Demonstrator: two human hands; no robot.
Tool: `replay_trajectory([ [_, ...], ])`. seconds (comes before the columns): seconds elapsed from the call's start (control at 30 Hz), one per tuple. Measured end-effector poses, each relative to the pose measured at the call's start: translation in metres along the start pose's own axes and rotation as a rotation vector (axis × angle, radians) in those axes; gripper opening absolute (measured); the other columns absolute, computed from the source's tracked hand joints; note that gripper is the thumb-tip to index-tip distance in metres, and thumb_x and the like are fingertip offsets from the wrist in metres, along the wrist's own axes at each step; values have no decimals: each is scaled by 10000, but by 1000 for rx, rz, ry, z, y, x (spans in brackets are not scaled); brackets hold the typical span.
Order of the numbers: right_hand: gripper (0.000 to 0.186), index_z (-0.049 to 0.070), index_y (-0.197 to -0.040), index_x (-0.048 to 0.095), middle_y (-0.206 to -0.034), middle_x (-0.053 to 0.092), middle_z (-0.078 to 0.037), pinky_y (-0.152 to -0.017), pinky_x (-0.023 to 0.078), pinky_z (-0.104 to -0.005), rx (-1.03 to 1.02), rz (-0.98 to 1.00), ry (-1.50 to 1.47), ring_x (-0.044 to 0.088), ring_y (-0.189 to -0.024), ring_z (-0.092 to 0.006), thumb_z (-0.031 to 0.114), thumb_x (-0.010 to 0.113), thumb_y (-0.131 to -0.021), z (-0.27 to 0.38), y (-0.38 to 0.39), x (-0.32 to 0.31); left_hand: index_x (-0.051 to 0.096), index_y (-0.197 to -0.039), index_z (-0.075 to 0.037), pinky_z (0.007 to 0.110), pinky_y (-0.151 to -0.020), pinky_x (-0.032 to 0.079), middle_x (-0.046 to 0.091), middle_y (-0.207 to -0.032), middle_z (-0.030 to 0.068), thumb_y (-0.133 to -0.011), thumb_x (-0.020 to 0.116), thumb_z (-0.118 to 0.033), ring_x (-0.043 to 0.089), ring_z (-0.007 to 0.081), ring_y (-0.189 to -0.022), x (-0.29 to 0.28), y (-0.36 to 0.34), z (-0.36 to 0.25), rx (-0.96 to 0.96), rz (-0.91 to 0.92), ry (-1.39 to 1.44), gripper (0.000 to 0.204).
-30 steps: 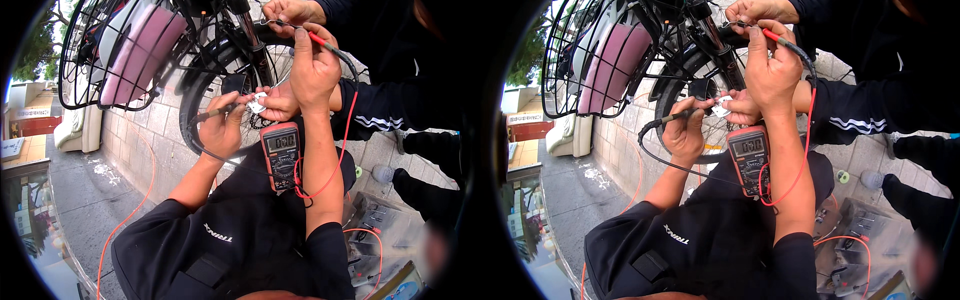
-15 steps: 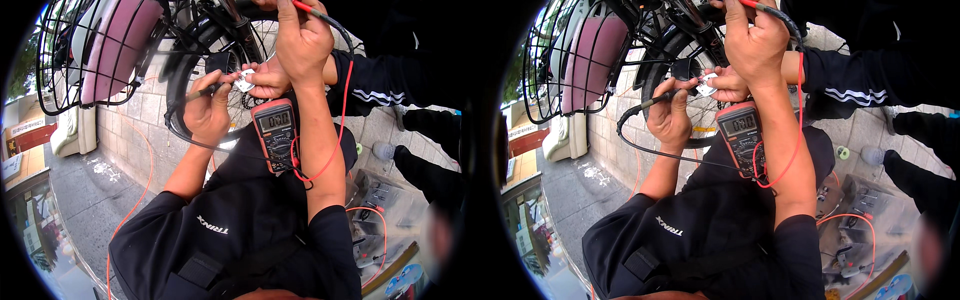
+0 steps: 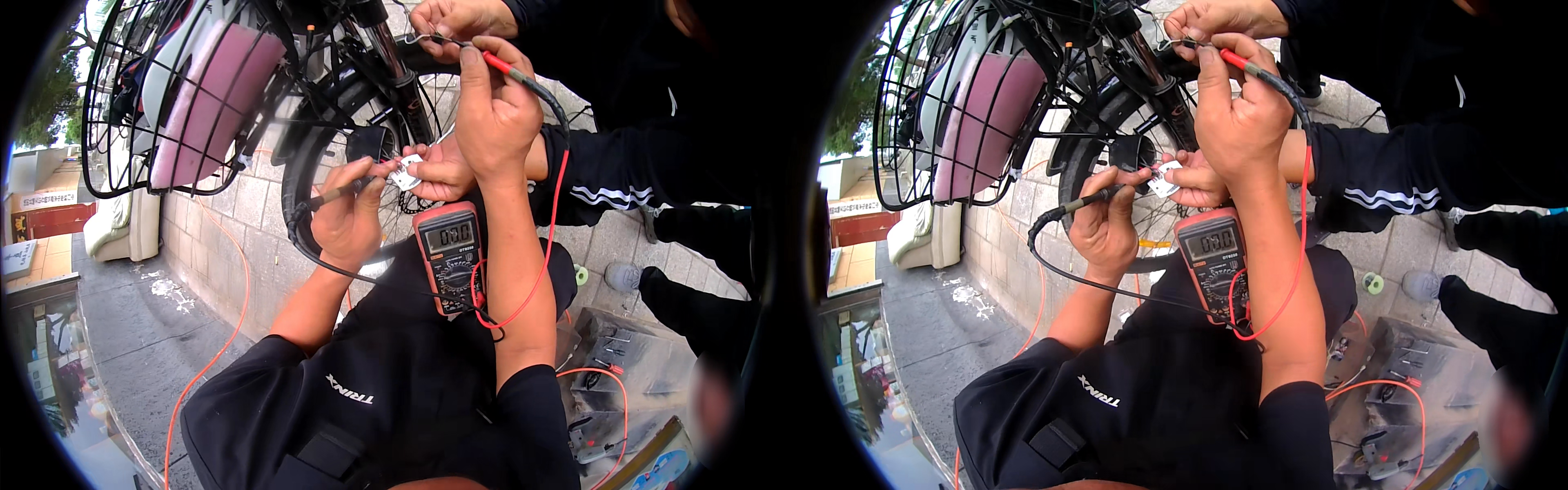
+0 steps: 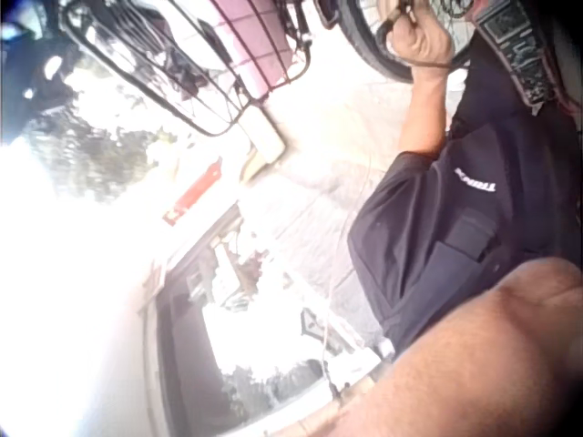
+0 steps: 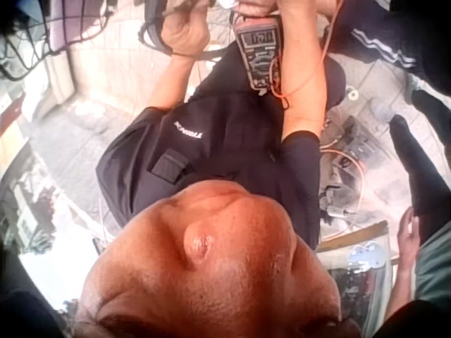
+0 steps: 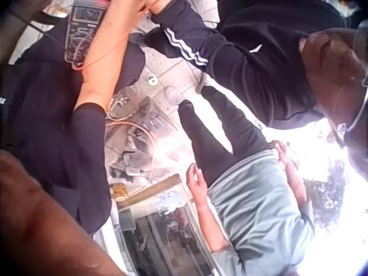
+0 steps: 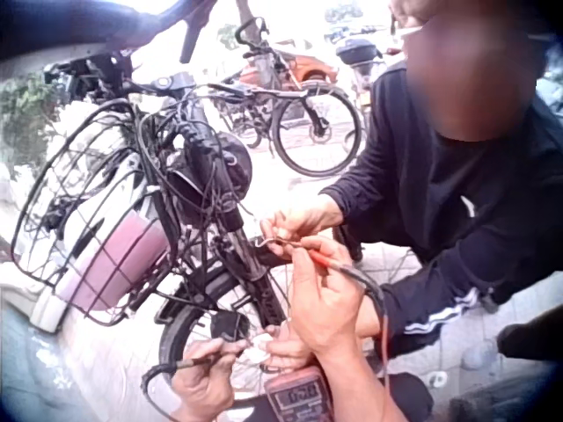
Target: The person uses a multimeter to test the electrical connections of a bicycle's wiring. They hold the multimeter probes against the wires and connector while another person assists by holding the wires steady.
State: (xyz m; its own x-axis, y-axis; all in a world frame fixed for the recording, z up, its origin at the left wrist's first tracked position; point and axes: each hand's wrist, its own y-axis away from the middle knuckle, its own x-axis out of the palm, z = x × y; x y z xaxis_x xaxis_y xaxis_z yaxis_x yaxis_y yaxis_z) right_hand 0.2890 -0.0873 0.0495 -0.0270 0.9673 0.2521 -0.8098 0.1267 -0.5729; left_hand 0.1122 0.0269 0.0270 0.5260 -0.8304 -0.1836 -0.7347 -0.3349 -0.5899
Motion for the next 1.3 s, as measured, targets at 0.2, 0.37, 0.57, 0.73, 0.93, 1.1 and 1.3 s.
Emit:
replay_trajectory([
  [0.2, 145, -60, -1109, 693, -1003, 735, -114, -778, 571, -272, 1, -33, 9, 721, -874, -151, 41, 718, -1007, -3, -2, 1, 600, -1317, 31, 378, -916, 624, 697, -1116, 172, -1001, 638, 114, 760, 277, -1046, -3, -1, 0, 1, 23, -95, 329],
  [0.37, 143, -76, -1107, 684, -1004, 728, -117, -778, 569, -263, 16, -15, 26, 717, -881, -150, 33, 706, -1015, 4, -1, 1, 599, -1310, 31, 374, -900, 632, 695, -1119, 177, -978, 632, 146, 763, 280, -1037, -5, 1, 2, 0, 20, -132, 353],
  [0.57, 153, -74, -1139, 668, -1072, 705, -119, -821, 580, -276, 74, -30, -27, 723, -932, -154, 30, 691, -1029, 1, 1, 0, 607, -1292, 30, 364, -883, 628, 699, -1114, 171, -971, 639, 148, 761, 280, -1022, -4, -1, -3, -6, 32, -169, 344],
  [0.73, 166, -67, -1139, 679, -1045, 708, -115, -782, 577, -276, 16, -36, 61, 714, -891, -148, 50, 703, -1024, 3, 0, 0, 590, -1297, 73, 385, -963, 596, 710, -1121, 174, -1040, 633, 35, 730, 261, -1061, -6, 1, -5, -51, 44, -156, 263],
  [0.93, 165, -65, -1140, 678, -1062, 689, -110, -797, 567, -274, 39, -57, 47, 702, -910, -147, 57, 694, -1031, -2, 0, 0, 625, -1278, 29, 345, -860, 606, 715, -1112, 157, -967, 647, 145, 748, 248, -991, -5, -3, -4, 2, 45, -209, 332],
  [1.1, 166, -68, -1141, 674, -1071, 688, -103, -789, 558, -272, 66, -110, -3, 690, -903, -135, 59, 688, -1036, -3, -1, 1, 626, -1280, 27, 344, -885, 608, 725, -1114, 150, -960, 635, 165, 754, 250, -1026, -1, -2, -3, -31, 12, -113, 349],
  [1.3, 190, -94, -1160, 677, -1172, 709, -111, -922, 547, -266, 104, -62, 94, 706, -1034, -145, 69, 668, -1064, 9, -8, 1, 571, -1332, 48, 406, -972, 607, 702, -1130, 188, -1031, 595, 100, 731, 274, -1076, -5, 0, -4, -38, 56, -137, 307],
])
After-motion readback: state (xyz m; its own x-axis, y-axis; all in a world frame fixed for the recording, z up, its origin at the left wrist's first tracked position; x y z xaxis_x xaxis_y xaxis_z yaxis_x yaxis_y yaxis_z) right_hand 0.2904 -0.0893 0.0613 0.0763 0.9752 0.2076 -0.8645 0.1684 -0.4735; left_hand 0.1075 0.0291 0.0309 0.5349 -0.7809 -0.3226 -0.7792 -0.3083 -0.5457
